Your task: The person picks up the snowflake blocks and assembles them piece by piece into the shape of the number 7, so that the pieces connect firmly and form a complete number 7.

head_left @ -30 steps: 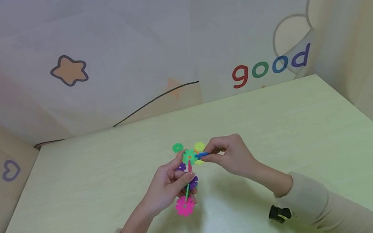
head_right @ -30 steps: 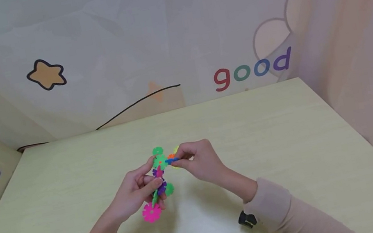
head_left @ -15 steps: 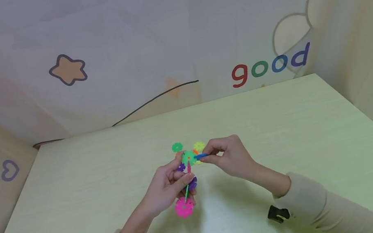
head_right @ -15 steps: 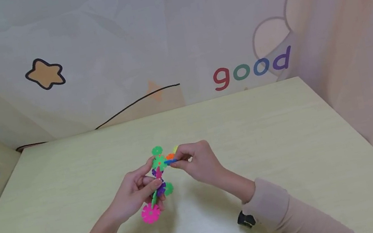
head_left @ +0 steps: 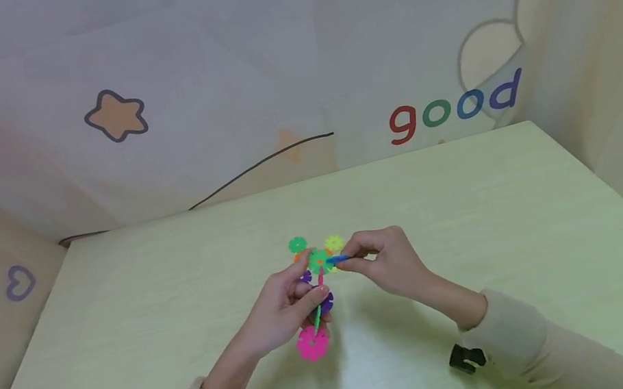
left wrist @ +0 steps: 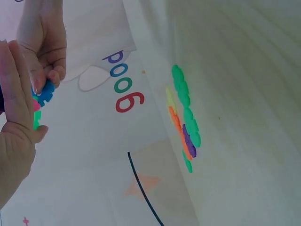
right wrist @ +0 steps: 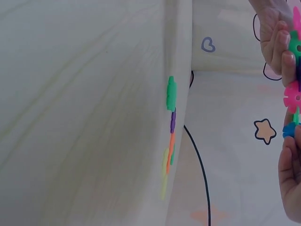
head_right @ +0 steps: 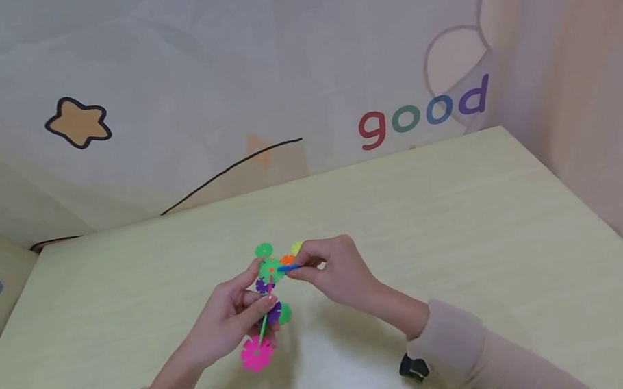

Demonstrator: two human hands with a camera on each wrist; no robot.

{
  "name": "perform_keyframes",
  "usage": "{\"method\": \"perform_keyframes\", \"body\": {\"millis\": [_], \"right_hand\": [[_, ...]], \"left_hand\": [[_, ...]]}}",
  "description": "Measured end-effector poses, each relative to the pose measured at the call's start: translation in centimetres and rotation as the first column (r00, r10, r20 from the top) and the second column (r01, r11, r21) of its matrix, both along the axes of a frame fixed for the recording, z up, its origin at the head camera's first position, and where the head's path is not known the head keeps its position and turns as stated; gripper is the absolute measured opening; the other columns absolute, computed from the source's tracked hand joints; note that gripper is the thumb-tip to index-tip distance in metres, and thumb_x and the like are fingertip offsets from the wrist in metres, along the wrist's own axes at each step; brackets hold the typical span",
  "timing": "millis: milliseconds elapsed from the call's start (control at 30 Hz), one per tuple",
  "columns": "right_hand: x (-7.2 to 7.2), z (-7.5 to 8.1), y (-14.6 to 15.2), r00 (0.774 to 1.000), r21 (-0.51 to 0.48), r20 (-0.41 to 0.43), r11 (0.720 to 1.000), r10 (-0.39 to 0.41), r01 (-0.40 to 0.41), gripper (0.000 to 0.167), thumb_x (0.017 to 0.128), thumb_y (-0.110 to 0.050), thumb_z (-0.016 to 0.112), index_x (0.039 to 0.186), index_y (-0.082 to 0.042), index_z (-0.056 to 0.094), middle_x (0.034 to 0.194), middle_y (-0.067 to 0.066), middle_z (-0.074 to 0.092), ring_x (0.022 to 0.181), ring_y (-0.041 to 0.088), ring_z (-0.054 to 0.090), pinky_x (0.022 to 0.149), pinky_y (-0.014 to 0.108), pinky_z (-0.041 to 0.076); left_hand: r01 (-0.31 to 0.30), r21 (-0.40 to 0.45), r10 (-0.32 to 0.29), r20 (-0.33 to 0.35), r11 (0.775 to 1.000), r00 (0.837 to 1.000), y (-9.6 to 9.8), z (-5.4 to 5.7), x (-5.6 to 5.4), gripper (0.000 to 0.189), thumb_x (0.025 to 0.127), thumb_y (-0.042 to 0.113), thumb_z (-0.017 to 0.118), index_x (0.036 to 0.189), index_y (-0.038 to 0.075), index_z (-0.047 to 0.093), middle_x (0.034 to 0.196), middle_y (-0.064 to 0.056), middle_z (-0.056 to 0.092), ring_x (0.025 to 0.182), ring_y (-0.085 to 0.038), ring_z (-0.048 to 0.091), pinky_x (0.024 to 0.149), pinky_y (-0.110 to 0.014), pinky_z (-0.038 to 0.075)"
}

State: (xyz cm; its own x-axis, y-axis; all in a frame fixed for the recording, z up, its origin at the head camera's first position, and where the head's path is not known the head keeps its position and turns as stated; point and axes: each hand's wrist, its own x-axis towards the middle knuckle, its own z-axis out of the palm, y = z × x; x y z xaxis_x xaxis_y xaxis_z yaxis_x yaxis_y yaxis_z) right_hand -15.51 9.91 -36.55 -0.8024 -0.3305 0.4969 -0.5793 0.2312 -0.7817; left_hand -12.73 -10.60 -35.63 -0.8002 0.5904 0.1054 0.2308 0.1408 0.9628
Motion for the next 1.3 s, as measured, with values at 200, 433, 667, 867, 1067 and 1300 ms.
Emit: {"method": "perform_keyframes", "body": {"millis": [200, 433, 667, 867, 1067, 1300], "right_hand": [[0.3, 0.2, 0.3, 0.999, 0.002, 0.031, 1.000, 0.012, -0.012, 0.006, 0.075, -0.002, 0.073, 0.072, -0.004, 0.067, 0.068, 0.002, 0.066, 0.062, 0.011, 0.061, 0.052, 0.023, 0.046], [0.3, 0.4, 0.4, 0.997, 0.031, 0.076, 0.999, 0.010, -0.012, 0.004, 0.076, -0.003, 0.072, 0.078, -0.002, 0.069, 0.072, 0.003, 0.066, 0.065, 0.013, 0.060, 0.060, 0.025, 0.051], [0.2, 0.4, 0.3, 0.992, 0.051, 0.124, 0.998, 0.029, -0.035, 0.006, 0.075, -0.005, 0.073, 0.078, -0.001, 0.069, 0.072, 0.004, 0.067, 0.066, 0.013, 0.062, 0.064, 0.031, 0.053], [0.0, 0.4, 0.2, 0.988, 0.067, 0.151, 0.996, 0.044, -0.054, 0.009, 0.076, -0.007, 0.073, 0.082, -0.002, 0.069, 0.075, 0.003, 0.067, 0.067, 0.011, 0.061, 0.065, 0.030, 0.053], [-0.4, 0.8, 0.6, 0.987, 0.091, 0.149, 0.993, 0.060, -0.074, 0.014, 0.077, -0.003, 0.071, 0.089, 0.000, 0.067, 0.081, 0.006, 0.067, 0.070, 0.013, 0.061, 0.066, 0.029, 0.053], [-1.6, 0.7, 1.0, 0.975, 0.137, 0.221, 0.990, -0.005, -0.026, 0.011, 0.078, -0.002, 0.070, 0.088, 0.000, 0.066, 0.081, 0.006, 0.066, 0.070, 0.015, 0.061, 0.063, 0.027, 0.052]], "left_hand": [[-0.026, 0.007, 0.025, 0.079, 1.000, 0.997, 0.1, 0.2, 0.0, 0.063, 0.091, 0.005, 0.054, 0.144, 0.005, 0.020, 0.076, -0.015, 0.065, 0.057, -0.023, 0.063, 0.050, -0.027, 0.051], [-0.070, 0.033, 0.064, 0.140, 0.997, 0.988, 0.1, 0.0, -0.1, 0.067, 0.087, 0.006, 0.060, 0.144, 0.016, 0.025, 0.100, -0.017, 0.059, 0.066, -0.034, 0.065, 0.055, -0.035, 0.054], [-0.044, 0.090, 0.029, 0.161, 0.995, 0.987, 0.0, -0.1, -0.3, 0.067, 0.085, 0.000, 0.061, 0.142, 0.013, 0.028, 0.106, -0.018, 0.055, 0.072, -0.046, 0.061, 0.059, -0.042, 0.054], [-0.043, 0.147, 0.017, 0.173, 0.988, 0.985, -0.3, -0.2, -0.3, 0.066, 0.084, -0.004, 0.060, 0.141, 0.010, 0.029, 0.107, -0.020, 0.054, 0.072, -0.049, 0.059, 0.060, -0.045, 0.053], [-0.067, 0.146, 0.044, 0.158, 0.987, 0.987, -1.0, -0.1, -0.2, 0.063, 0.085, -0.002, 0.059, 0.139, 0.011, 0.030, 0.110, -0.022, 0.054, 0.074, -0.043, 0.063, 0.060, -0.046, 0.053], [-0.119, 0.132, 0.097, 0.164, 0.984, 0.982, -2.0, 0.1, -0.3, 0.062, 0.085, -0.004, 0.058, 0.138, 0.011, 0.030, 0.112, -0.021, 0.055, 0.074, -0.044, 0.062, 0.061, -0.045, 0.053]]}}
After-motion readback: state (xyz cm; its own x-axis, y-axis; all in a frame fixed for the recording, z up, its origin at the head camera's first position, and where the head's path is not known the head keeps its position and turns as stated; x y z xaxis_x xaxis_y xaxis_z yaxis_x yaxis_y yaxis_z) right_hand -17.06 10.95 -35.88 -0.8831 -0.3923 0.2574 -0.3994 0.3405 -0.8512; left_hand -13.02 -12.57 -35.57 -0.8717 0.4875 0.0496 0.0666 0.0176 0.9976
